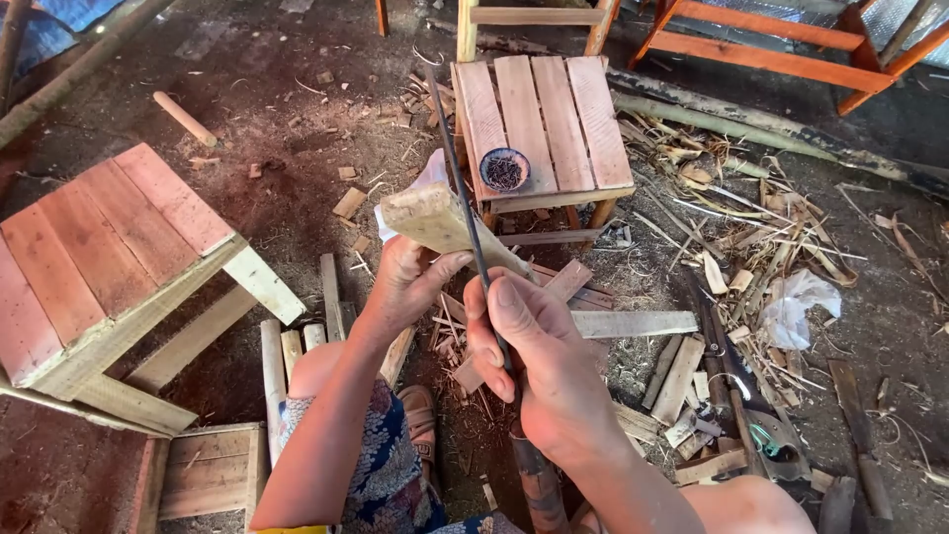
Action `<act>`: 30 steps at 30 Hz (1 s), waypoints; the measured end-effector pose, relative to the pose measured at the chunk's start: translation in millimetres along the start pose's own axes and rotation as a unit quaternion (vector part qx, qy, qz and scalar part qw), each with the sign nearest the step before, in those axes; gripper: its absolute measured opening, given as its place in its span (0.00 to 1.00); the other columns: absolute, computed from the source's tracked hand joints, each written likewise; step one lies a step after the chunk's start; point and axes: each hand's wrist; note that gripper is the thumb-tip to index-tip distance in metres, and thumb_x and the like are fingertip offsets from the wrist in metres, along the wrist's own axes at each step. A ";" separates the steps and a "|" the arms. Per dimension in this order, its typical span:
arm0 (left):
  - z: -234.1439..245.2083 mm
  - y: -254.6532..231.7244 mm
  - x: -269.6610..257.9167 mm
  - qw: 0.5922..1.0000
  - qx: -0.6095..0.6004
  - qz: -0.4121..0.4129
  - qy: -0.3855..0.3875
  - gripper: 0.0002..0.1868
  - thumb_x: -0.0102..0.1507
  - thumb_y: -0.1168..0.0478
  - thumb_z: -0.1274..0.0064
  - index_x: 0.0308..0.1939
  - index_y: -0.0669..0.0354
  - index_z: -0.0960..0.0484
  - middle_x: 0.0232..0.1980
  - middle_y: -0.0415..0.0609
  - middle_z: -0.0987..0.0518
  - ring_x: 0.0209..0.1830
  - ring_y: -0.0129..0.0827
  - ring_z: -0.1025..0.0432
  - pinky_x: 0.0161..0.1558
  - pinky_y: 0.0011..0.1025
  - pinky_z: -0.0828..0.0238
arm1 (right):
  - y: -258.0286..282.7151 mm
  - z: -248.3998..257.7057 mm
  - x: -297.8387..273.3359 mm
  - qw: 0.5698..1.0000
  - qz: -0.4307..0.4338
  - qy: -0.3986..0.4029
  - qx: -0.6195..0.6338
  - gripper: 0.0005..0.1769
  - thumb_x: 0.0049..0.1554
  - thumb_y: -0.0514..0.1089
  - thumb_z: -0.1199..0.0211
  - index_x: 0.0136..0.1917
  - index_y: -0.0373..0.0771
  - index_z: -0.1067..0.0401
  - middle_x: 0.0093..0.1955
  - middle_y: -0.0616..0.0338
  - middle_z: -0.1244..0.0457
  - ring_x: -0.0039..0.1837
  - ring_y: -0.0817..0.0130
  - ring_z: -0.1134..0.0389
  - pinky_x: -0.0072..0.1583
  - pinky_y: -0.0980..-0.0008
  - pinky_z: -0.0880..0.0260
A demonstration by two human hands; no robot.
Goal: Shaping the edge of a wooden plank by shaving it with a curved blade in a workshop setting.
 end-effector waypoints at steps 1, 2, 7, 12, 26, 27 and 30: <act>-0.4 1.3 -0.3 1.000 -0.004 0.005 -0.003 0.09 0.58 0.72 0.48 0.42 0.64 0.26 0.38 0.45 0.22 0.35 0.26 0.28 0.40 0.23 0.29 | 0.2 -0.3 0.1 1.000 0.001 -0.004 0.002 0.13 0.58 0.48 0.47 0.42 0.34 0.35 0.27 0.63 0.46 0.27 0.81 0.51 0.27 0.82 0.54; -0.8 2.4 -0.6 1.000 -0.009 0.009 -0.006 0.09 0.58 0.73 0.49 0.42 0.64 0.26 0.39 0.45 0.22 0.36 0.26 0.28 0.41 0.23 0.29 | 0.5 -0.8 0.1 1.000 0.002 -0.007 0.003 0.13 0.57 0.47 0.46 0.42 0.34 0.35 0.28 0.63 0.46 0.28 0.81 0.50 0.27 0.83 0.54; 3.1 2.9 -2.7 1.000 0.017 -0.002 -0.009 0.11 0.58 0.72 0.48 0.43 0.62 0.26 0.39 0.44 0.23 0.36 0.26 0.29 0.41 0.24 0.29 | -10.5 5.6 8.6 1.000 -0.002 0.005 -0.021 0.13 0.58 0.48 0.46 0.40 0.36 0.34 0.26 0.64 0.45 0.24 0.81 0.53 0.26 0.81 0.54; 3.8 0.7 -3.2 0.998 0.044 -0.029 -0.017 0.11 0.57 0.71 0.47 0.42 0.60 0.26 0.38 0.43 0.22 0.35 0.27 0.28 0.41 0.24 0.30 | -7.4 -0.1 10.1 1.000 -0.013 -0.004 -0.021 0.13 0.57 0.48 0.46 0.39 0.36 0.35 0.25 0.64 0.46 0.24 0.81 0.53 0.26 0.82 0.56; 0.1 -30.8 -17.8 0.994 0.099 -0.043 -0.031 0.07 0.56 0.71 0.46 0.38 0.66 0.23 0.30 0.44 0.23 0.24 0.26 0.33 0.28 0.23 0.35 | -20.1 2.2 -12.8 1.000 -0.001 0.013 -0.008 0.12 0.59 0.46 0.48 0.41 0.34 0.35 0.26 0.62 0.45 0.25 0.81 0.52 0.26 0.82 0.54; -0.6 -37.5 -13.9 0.994 0.095 -0.046 -0.029 0.07 0.56 0.71 0.46 0.38 0.66 0.23 0.30 0.44 0.23 0.24 0.26 0.33 0.28 0.23 0.35 | -14.1 0.4 -16.5 1.000 0.004 0.011 -0.011 0.12 0.59 0.46 0.48 0.41 0.34 0.35 0.26 0.62 0.45 0.25 0.81 0.52 0.26 0.82 0.54; -3.8 -40.0 -15.0 0.989 0.125 -0.083 -0.020 0.09 0.55 0.68 0.43 0.39 0.60 0.24 0.35 0.44 0.20 0.30 0.29 0.27 0.34 0.24 0.31 | -9.8 2.7 -23.6 0.999 0.001 0.012 0.030 0.14 0.58 0.47 0.47 0.42 0.32 0.36 0.26 0.62 0.46 0.26 0.79 0.52 0.27 0.81 0.55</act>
Point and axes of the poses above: each hand's wrist, its own x-axis towards the middle knuckle, its own z-axis out of the back of the hand, y = z × x
